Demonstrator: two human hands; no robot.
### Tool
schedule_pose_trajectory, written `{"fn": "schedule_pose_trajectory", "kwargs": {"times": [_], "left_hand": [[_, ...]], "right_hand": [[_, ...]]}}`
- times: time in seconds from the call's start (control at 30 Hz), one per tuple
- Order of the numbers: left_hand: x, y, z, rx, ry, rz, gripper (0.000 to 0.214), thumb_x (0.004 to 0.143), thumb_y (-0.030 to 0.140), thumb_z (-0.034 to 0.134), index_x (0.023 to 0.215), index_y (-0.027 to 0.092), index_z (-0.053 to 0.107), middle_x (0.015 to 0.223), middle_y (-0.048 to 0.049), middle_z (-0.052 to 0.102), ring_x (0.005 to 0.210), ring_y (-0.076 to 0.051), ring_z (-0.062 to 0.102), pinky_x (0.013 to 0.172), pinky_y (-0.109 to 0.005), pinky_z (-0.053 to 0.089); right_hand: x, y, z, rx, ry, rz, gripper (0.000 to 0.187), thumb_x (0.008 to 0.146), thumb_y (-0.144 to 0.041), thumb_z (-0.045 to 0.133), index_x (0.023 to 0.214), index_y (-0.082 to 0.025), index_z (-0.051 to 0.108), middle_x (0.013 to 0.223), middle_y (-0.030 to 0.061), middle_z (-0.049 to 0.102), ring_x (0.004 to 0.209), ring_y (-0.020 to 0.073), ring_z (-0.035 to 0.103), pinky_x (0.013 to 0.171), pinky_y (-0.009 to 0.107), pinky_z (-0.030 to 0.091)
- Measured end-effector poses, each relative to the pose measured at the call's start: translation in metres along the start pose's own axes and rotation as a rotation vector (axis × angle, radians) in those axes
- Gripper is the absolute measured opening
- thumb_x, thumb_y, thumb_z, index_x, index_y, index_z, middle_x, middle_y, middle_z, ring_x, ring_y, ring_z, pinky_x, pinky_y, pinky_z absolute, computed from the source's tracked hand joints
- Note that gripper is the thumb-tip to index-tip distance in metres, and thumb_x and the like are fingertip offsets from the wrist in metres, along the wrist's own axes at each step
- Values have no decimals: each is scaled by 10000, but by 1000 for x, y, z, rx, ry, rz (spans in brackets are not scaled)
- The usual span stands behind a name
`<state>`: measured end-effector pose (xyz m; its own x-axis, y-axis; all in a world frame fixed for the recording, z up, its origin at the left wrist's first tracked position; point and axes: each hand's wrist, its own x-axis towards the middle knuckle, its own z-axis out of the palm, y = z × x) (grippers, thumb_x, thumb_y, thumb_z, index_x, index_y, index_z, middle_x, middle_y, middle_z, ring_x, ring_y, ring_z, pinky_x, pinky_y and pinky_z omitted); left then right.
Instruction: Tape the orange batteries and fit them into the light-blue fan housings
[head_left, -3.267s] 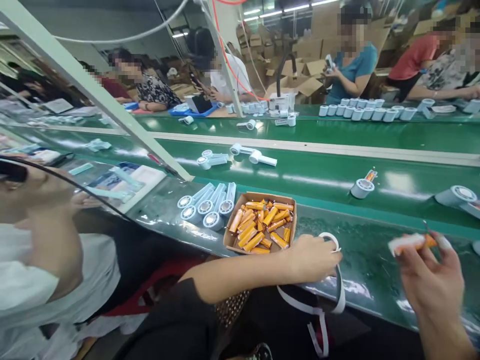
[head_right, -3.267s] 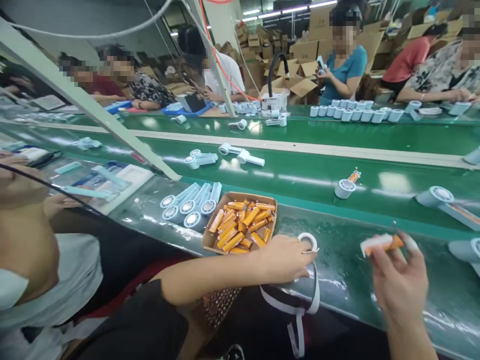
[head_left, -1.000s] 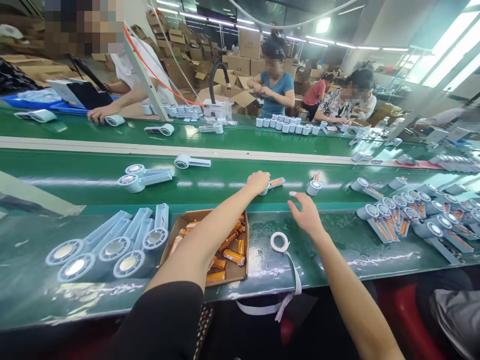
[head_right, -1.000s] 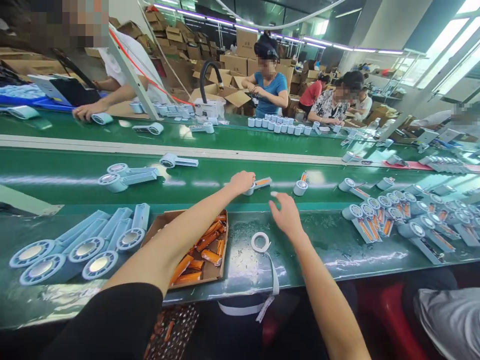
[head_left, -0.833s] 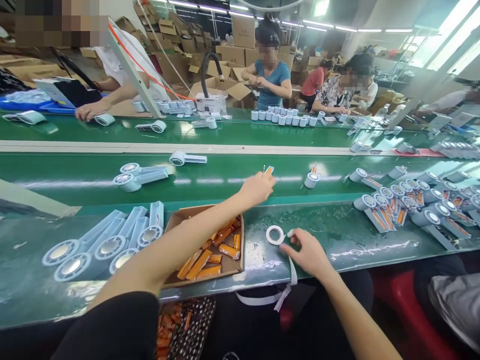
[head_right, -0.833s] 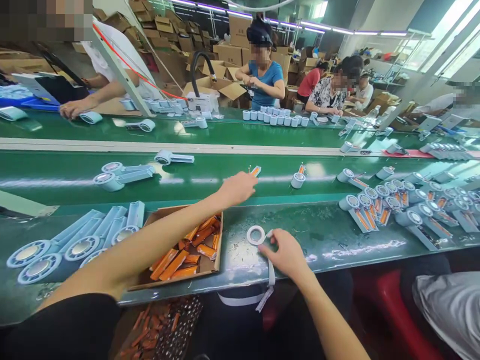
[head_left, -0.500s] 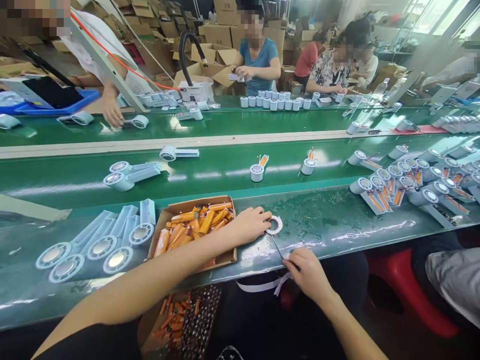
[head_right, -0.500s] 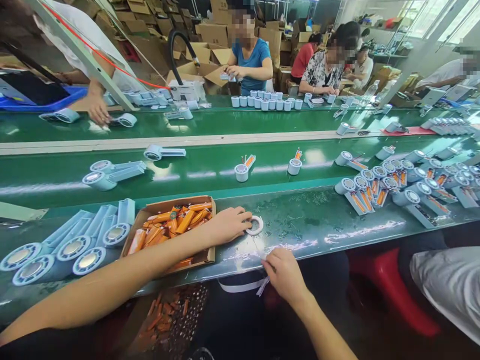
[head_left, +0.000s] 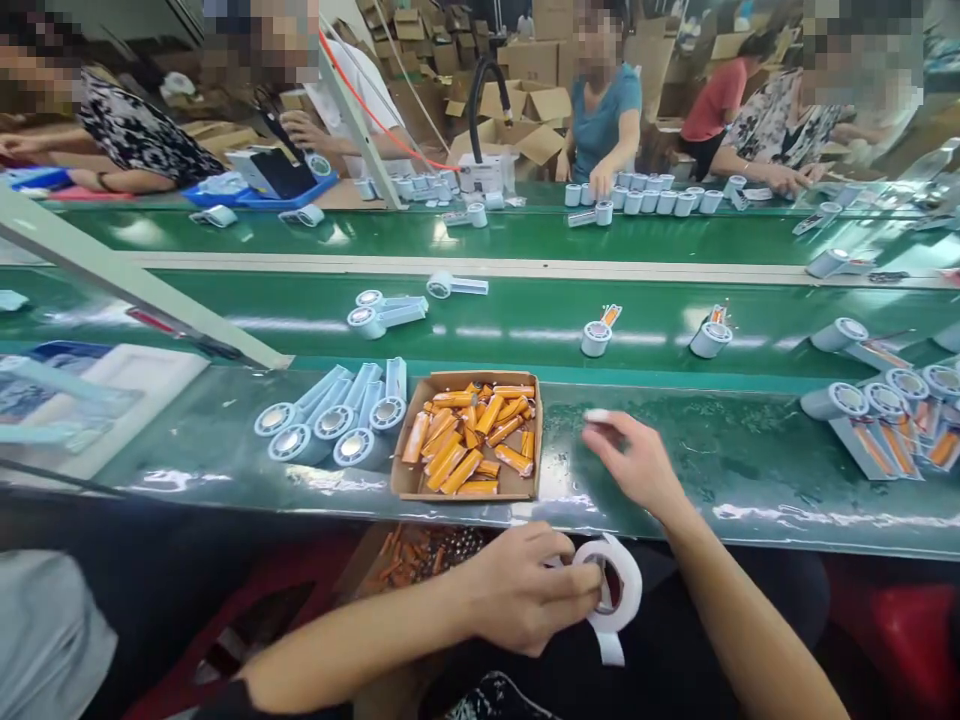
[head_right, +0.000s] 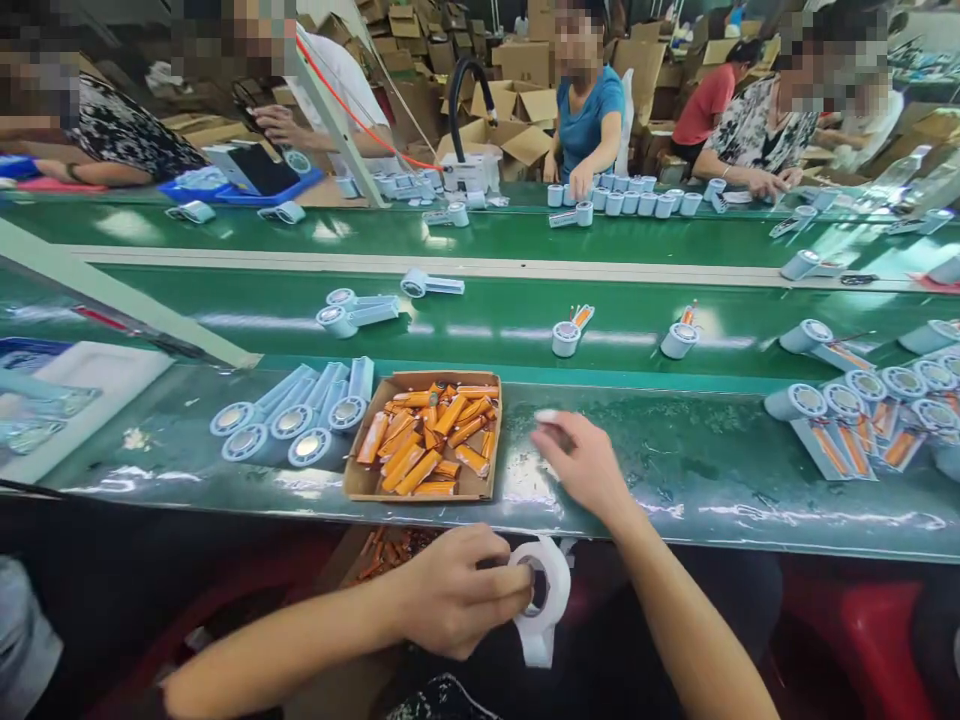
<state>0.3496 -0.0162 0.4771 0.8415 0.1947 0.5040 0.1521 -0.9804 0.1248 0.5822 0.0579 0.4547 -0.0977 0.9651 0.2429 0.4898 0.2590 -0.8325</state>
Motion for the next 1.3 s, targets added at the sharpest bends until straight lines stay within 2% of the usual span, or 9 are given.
{"fn": "schedule_pose_trajectory", "kwargs": {"times": [0.1,0.2,0.33,0.43,0.57,0.7,0.9,1.07,1.3], "left_hand": [[-20,15,14,-79,158,-128,281,895,141,567,1166,130,643,1058,-99,727,855,-197,622,656,-332,511],[-27,27,20,-160,254,-247,280,923,98,515,1192,117,593,979,-116,731,849,-199,658,699,-325,572],[-28,33,16,-194,255,-337,250,963,122,493,1199,122,579,954,-118,725,788,-189,651,682,-318,601],[-26,32,12,-136,193,-306,216,1003,148,508,1181,144,630,940,-85,730,846,-195,669,762,-339,640],[-22,28,14,-62,74,-260,291,1015,58,457,1149,156,696,1005,-75,742,1000,-213,688,877,-359,655],[-18,23,30,-52,-38,-201,215,1031,107,534,1116,139,729,1112,-98,733,1108,-255,683,915,-387,654],[-7,20,46,-80,-159,-144,208,1050,153,553,1141,138,739,1219,-103,714,1157,-268,668,933,-396,646],[-3,22,46,-74,-210,-108,185,1034,133,579,1123,111,739,1188,-105,713,1186,-290,656,926,-422,646],[8,23,45,-36,-273,-86,194,1029,103,563,1142,93,720,1095,-97,693,1080,-265,673,888,-415,638]], "right_hand": [[57,-33,44,-342,-291,-236,316,994,-294,647,1289,-200,707,1253,112,751,1149,261,645,972,379,494],[91,-54,79,-709,-495,-285,277,997,-151,574,1233,-160,718,1253,145,740,1192,283,621,957,398,445],[93,-61,78,-780,-564,-287,216,972,-83,561,981,-145,767,1090,142,764,1087,277,651,939,430,403],[64,-52,41,-591,-443,-286,138,995,-205,637,983,-208,774,1113,80,768,1096,260,641,980,430,394],[-6,-27,-16,-76,-182,-152,197,1007,-336,677,1176,-285,765,1234,53,758,1159,245,645,1031,418,464],[-78,-6,-46,215,-181,145,227,985,-415,714,1140,-267,788,1084,59,765,1058,231,682,959,367,526],[-136,-3,-61,191,-298,309,237,1041,-389,624,1050,-224,794,940,49,729,891,189,664,836,306,514],[-152,-3,-71,134,-249,339,218,1031,-367,634,1022,-226,801,923,49,736,856,184,675,792,284,526],[-172,-1,-56,120,-278,416,187,947,-416,747,974,-256,839,859,40,788,780,232,736,755,331,619]]}}
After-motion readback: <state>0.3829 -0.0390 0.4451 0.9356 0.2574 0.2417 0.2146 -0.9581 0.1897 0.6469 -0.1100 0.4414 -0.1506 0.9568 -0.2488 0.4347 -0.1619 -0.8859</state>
